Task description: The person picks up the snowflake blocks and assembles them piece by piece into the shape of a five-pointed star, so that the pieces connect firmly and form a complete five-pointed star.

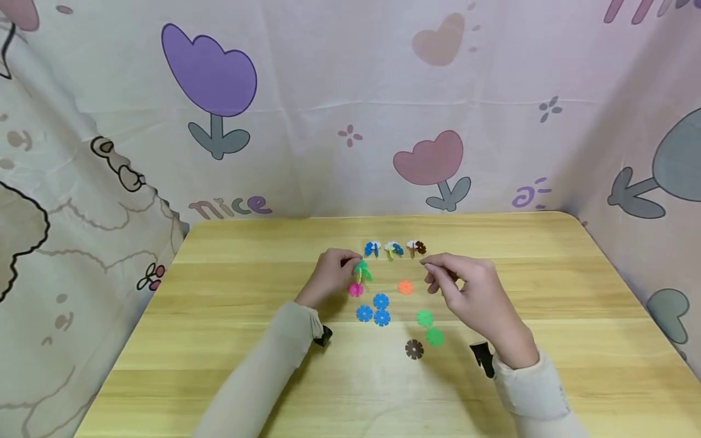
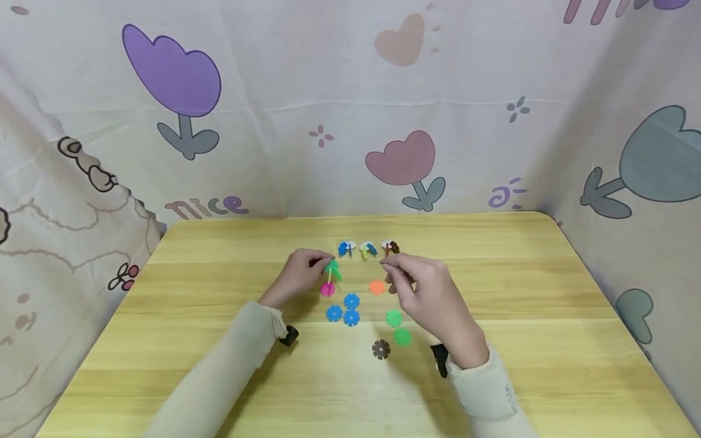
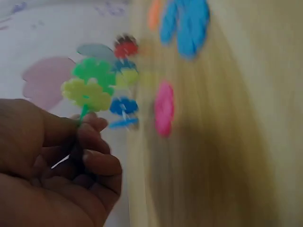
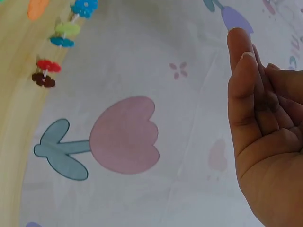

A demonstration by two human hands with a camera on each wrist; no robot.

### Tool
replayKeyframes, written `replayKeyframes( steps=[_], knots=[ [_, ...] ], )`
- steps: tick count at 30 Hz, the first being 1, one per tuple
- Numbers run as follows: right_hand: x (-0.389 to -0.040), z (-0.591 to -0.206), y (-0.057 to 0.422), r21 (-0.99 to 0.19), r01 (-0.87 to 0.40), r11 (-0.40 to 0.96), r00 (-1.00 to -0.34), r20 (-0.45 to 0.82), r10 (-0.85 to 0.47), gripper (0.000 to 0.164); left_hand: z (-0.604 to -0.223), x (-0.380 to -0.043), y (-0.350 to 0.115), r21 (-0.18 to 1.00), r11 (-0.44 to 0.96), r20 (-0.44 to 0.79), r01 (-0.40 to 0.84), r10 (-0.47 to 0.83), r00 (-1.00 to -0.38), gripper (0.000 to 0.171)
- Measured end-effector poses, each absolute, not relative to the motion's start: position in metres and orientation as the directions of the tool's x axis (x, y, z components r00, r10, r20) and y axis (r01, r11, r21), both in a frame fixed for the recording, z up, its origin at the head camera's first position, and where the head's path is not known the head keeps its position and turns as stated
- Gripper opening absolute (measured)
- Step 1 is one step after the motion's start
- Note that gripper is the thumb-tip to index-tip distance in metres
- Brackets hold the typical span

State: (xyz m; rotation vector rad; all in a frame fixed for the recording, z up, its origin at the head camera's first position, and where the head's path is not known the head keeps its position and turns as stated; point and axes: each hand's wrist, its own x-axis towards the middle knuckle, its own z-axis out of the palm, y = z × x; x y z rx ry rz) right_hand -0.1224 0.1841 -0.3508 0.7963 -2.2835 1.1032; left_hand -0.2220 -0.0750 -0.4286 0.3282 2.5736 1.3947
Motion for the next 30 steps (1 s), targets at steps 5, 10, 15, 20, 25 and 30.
replayKeyframes(
  steps=[5,10,15,20,25,30],
  knots=[
    [-0.122,-0.348,0.189,-0.54,-0.673,0.505,-0.718,0.64,-0.273,0.022,-0.439,-0.24,-0.081,0.79,0.607,-0.1,0.088,0.269,-0.958,0.02],
    [-0.122,-0.347,0.192,-0.539,-0.667,0.515,-0.723,0.636,-0.271,0.022,-0.449,-0.252,-0.088,0.811,0.582,-0.096,0.069,0.248,-0.964,0.011],
    [-0.122,-0.344,0.196,-0.537,-0.658,0.528,-0.727,0.635,-0.26,0.02,-0.452,-0.258,-0.086,0.827,0.557,-0.071,0.075,0.236,-0.969,0.011],
    [-0.123,-0.344,0.197,-0.536,-0.662,0.525,-0.723,0.641,-0.258,0.02,-0.453,-0.258,-0.086,0.81,0.58,-0.055,0.089,0.225,-0.973,0.01],
    [-0.123,-0.344,0.197,-0.543,-0.66,0.519,-0.727,0.637,-0.259,0.02,-0.452,-0.256,-0.087,0.787,0.609,-0.051,0.097,0.221,-0.974,0.01],
    [-0.122,-0.344,0.197,-0.55,-0.653,0.521,-0.735,0.627,-0.259,0.02,-0.452,-0.251,-0.091,0.77,0.628,-0.045,0.109,0.225,-0.973,0.013]
  ],
)
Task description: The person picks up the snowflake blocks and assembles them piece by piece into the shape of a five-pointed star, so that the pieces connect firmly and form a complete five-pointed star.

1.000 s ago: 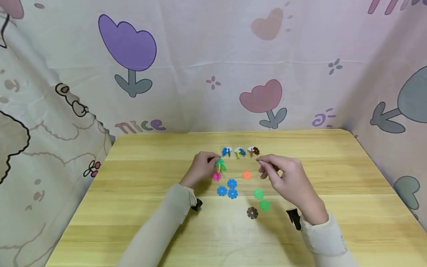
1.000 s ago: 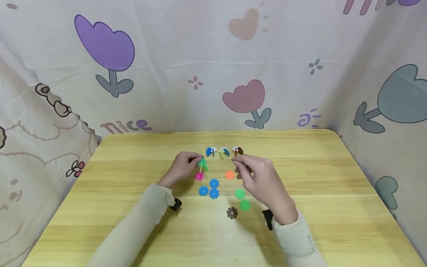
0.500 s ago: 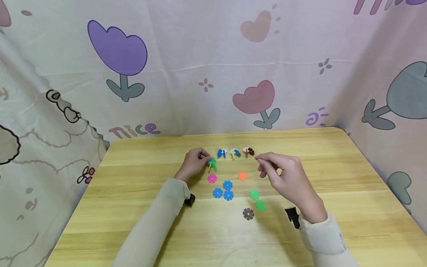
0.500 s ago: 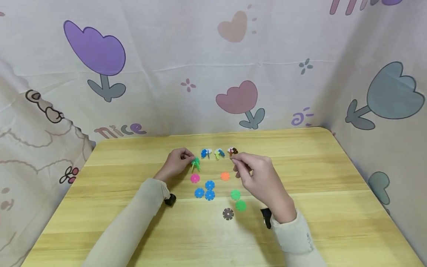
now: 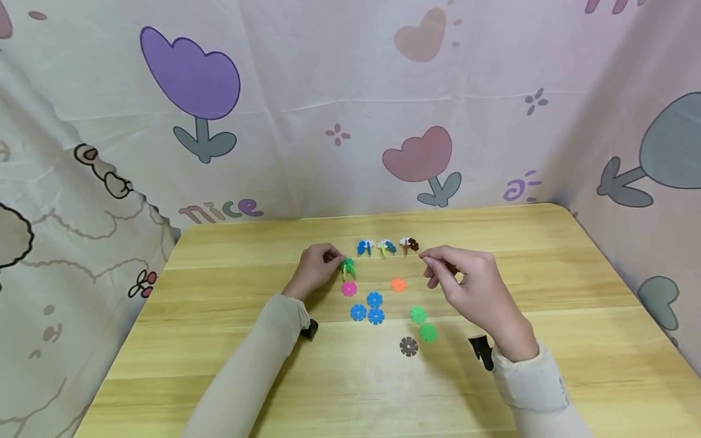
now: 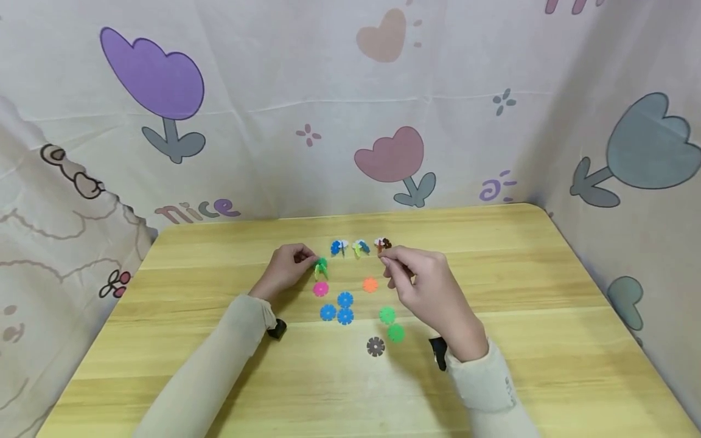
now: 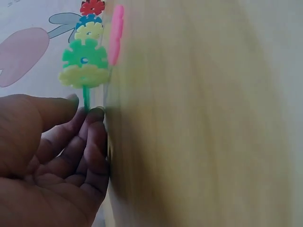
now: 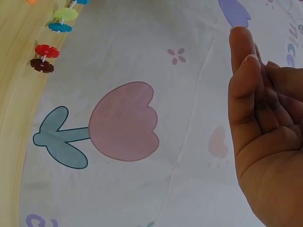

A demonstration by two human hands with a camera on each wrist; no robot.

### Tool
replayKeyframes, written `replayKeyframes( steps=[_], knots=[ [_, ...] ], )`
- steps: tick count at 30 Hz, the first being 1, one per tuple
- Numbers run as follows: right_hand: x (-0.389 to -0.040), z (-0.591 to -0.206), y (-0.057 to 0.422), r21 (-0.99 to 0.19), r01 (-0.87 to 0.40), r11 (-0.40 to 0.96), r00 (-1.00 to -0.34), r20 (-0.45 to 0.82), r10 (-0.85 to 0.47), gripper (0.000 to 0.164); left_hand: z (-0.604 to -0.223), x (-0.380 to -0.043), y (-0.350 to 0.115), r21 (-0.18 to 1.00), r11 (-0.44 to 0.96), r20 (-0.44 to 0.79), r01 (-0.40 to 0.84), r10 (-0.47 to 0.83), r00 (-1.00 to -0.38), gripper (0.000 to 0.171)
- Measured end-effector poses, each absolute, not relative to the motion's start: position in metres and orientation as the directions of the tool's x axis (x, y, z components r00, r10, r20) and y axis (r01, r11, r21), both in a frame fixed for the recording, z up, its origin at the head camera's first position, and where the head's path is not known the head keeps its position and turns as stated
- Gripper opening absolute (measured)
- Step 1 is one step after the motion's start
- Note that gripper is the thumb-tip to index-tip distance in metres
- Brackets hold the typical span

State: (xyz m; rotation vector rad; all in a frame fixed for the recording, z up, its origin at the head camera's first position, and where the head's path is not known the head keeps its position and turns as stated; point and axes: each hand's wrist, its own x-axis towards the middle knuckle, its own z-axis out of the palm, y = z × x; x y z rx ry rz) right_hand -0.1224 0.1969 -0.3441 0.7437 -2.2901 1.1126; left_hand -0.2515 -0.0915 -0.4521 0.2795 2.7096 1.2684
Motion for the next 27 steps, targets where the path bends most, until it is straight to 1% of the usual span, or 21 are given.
replayKeyframes(
  steps=[8,11,14,16,20,23,27],
  knots=[
    [-0.12,-0.345,0.197,-0.56,-0.644,0.521,-0.744,0.617,-0.257,0.021,-0.446,-0.237,-0.108,0.795,0.603,-0.058,0.069,0.19,-0.98,0.024],
    [-0.12,-0.344,0.198,-0.553,-0.647,0.525,-0.741,0.621,-0.258,0.021,-0.437,-0.224,-0.113,0.821,0.562,0.014,0.098,0.152,-0.988,0.024],
    [-0.12,-0.342,0.199,-0.546,-0.646,0.534,-0.739,0.623,-0.256,0.021,-0.424,-0.207,-0.113,0.837,0.521,0.113,0.169,0.138,-0.984,0.02],
    [-0.12,-0.341,0.2,-0.546,-0.644,0.536,-0.74,0.622,-0.256,0.021,-0.415,-0.195,-0.109,0.829,0.509,0.151,0.231,0.194,-0.969,0.014],
    [-0.12,-0.34,0.201,-0.552,-0.638,0.536,-0.745,0.617,-0.252,0.022,-0.408,-0.172,-0.093,0.788,0.522,0.128,0.327,0.381,-0.916,0.004],
    [-0.119,-0.34,0.201,-0.558,-0.634,0.535,-0.75,0.613,-0.249,0.022,-0.417,-0.162,-0.082,0.742,0.56,0.084,0.369,0.468,-0.88,0.007],
    [-0.119,-0.341,0.2,-0.582,-0.613,0.534,-0.775,0.573,-0.266,0.023,-0.434,-0.157,-0.074,0.687,0.622,0.029,0.377,0.494,-0.869,0.013]
  ],
)
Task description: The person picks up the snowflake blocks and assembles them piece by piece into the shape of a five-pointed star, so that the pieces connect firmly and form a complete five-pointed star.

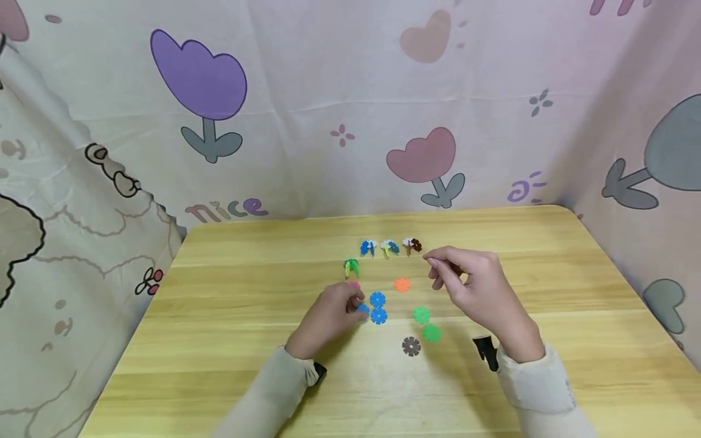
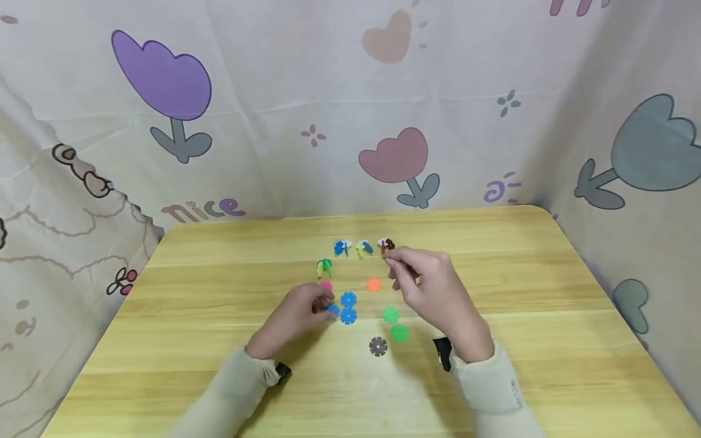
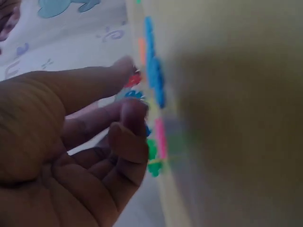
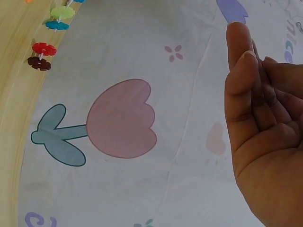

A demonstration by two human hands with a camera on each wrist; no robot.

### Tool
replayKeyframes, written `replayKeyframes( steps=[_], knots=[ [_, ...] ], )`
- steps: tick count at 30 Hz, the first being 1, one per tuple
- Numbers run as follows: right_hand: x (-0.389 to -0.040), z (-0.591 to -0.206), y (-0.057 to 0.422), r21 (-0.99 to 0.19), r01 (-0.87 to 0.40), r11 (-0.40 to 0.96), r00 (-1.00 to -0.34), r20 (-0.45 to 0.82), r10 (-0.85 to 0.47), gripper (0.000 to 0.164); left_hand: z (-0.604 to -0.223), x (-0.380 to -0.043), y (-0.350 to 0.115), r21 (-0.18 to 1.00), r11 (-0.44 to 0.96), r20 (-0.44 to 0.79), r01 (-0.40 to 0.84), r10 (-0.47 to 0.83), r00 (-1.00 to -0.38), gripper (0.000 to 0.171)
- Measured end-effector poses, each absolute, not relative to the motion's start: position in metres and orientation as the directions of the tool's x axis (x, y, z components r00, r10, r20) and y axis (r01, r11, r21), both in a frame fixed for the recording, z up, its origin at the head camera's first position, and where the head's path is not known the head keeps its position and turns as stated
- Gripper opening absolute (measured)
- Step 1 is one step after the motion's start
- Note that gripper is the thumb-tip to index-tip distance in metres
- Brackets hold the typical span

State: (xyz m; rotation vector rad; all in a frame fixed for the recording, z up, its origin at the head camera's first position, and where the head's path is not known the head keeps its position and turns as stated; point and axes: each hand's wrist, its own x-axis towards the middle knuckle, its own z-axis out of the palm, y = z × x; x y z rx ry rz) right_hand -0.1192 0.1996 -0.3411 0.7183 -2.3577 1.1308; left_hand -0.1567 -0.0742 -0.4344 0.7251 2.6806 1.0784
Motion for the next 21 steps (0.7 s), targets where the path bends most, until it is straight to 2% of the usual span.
replayKeyframes(
  steps=[7,11,17,21],
  knots=[
    [-0.124,-0.345,0.194,-0.644,-0.528,0.554,-0.849,0.392,-0.353,0.02,-0.44,-0.152,-0.075,0.67,0.657,0.002,0.345,0.463,-0.886,0.016],
    [-0.13,-0.356,0.189,-0.672,-0.483,0.561,-0.871,0.299,-0.391,0.016,-0.435,-0.149,-0.076,0.663,0.67,-0.017,0.334,0.459,-0.888,0.024],
    [-0.14,-0.381,0.173,-0.669,-0.435,0.603,-0.869,0.138,-0.475,0.01,-0.429,-0.146,-0.078,0.689,0.64,-0.024,0.34,0.489,-0.872,0.028],
    [-0.141,-0.397,0.161,-0.605,-0.415,0.679,-0.861,0.021,-0.508,0.005,-0.41,-0.141,-0.082,0.727,0.592,0.003,0.348,0.504,-0.864,0.024]
  ],
)
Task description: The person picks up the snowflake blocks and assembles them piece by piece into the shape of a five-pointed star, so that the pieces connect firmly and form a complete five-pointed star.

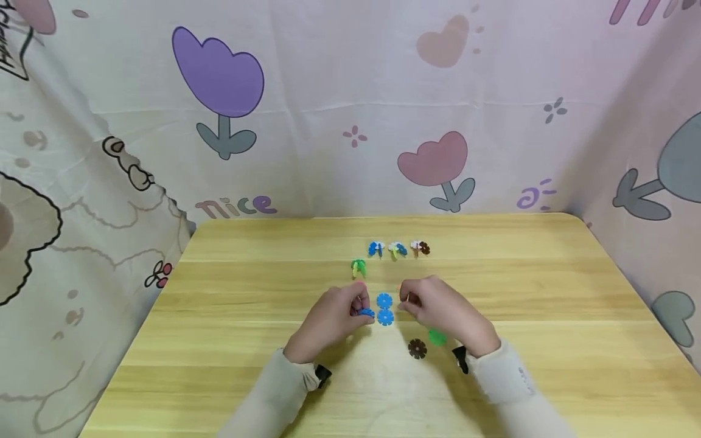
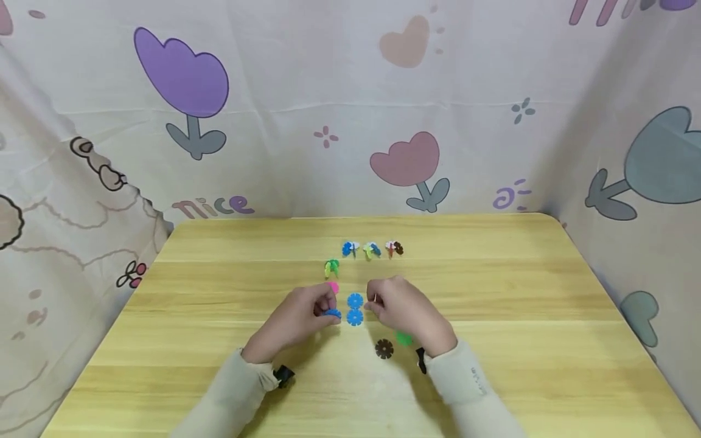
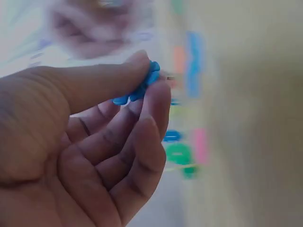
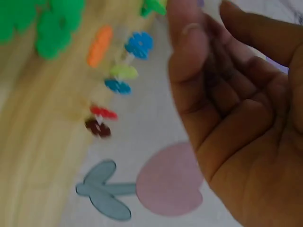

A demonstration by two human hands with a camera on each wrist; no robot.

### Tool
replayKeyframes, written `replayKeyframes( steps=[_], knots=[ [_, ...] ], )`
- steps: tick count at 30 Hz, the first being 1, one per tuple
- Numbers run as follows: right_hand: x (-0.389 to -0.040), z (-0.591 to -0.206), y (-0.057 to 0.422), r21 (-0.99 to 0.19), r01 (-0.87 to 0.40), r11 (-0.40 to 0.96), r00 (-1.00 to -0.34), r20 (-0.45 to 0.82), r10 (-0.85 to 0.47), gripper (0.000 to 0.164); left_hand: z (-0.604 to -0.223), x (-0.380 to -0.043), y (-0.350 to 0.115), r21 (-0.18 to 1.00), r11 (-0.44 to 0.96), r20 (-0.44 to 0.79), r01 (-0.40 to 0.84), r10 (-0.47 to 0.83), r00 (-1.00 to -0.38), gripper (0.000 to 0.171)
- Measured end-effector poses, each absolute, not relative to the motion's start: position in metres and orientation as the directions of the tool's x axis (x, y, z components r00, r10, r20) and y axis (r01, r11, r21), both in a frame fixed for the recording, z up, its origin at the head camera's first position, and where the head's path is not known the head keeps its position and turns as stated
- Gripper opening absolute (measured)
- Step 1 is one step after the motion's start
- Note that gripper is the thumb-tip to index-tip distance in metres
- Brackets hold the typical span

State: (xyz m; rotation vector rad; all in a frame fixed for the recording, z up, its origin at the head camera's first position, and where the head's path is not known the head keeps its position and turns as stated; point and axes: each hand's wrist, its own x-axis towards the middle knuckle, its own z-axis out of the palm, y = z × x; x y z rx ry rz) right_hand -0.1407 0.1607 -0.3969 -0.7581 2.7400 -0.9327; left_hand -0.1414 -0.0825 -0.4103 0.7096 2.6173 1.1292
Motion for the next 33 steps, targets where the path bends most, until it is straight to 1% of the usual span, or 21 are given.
replayKeyframes(
  steps=[2,5,8,10,14,17,21,25,30,33],
  knots=[
    [-0.139,-0.403,0.154,-0.542,-0.399,0.74,-0.87,-0.029,-0.491,0.01,-0.398,-0.138,-0.085,0.779,0.532,0.015,0.331,0.511,-0.859,0.02],
    [-0.137,-0.41,0.142,-0.454,-0.363,0.814,-0.893,-0.082,-0.443,0.022,-0.382,-0.132,-0.088,0.867,0.407,0.031,0.288,0.533,-0.846,0.011],
    [-0.135,-0.416,0.13,-0.408,-0.327,0.853,-0.909,-0.11,-0.401,0.031,-0.373,-0.127,-0.091,0.922,0.301,0.036,0.243,0.558,-0.829,0.008],
    [-0.134,-0.419,0.123,-0.388,-0.311,0.867,-0.92,-0.106,-0.378,0.033,-0.37,-0.124,-0.092,0.943,0.259,0.03,0.211,0.562,-0.827,0.008],
    [-0.135,-0.425,0.115,-0.363,-0.279,0.889,-0.939,-0.093,-0.332,0.03,-0.37,-0.121,-0.093,0.956,0.227,0.033,0.186,0.546,-0.837,0.009],
    [-0.136,-0.428,0.115,-0.401,-0.253,0.88,-0.94,-0.114,-0.322,0.028,-0.371,-0.122,-0.093,0.95,0.235,0.052,0.207,0.535,-0.843,0.011],
    [-0.136,-0.429,0.119,-0.479,-0.221,0.85,-0.93,-0.159,-0.331,0.029,-0.371,-0.124,-0.091,0.938,0.25,0.071,0.24,0.539,-0.839,0.011],
    [-0.135,-0.429,0.121,-0.518,-0.218,0.827,-0.922,-0.168,-0.348,0.028,-0.369,-0.127,-0.086,0.948,0.22,0.082,0.231,0.532,-0.843,0.013],
    [-0.136,-0.42,0.126,-0.62,-0.282,0.732,-0.884,-0.128,-0.449,0.016,-0.37,-0.127,-0.085,0.969,0.158,0.079,0.19,0.531,-0.844,0.017],
    [-0.135,-0.404,0.133,-0.699,-0.336,0.631,-0.872,-0.023,-0.489,0.012,-0.371,-0.126,-0.087,0.975,0.142,0.073,0.171,0.52,-0.851,0.017]
  ],
)
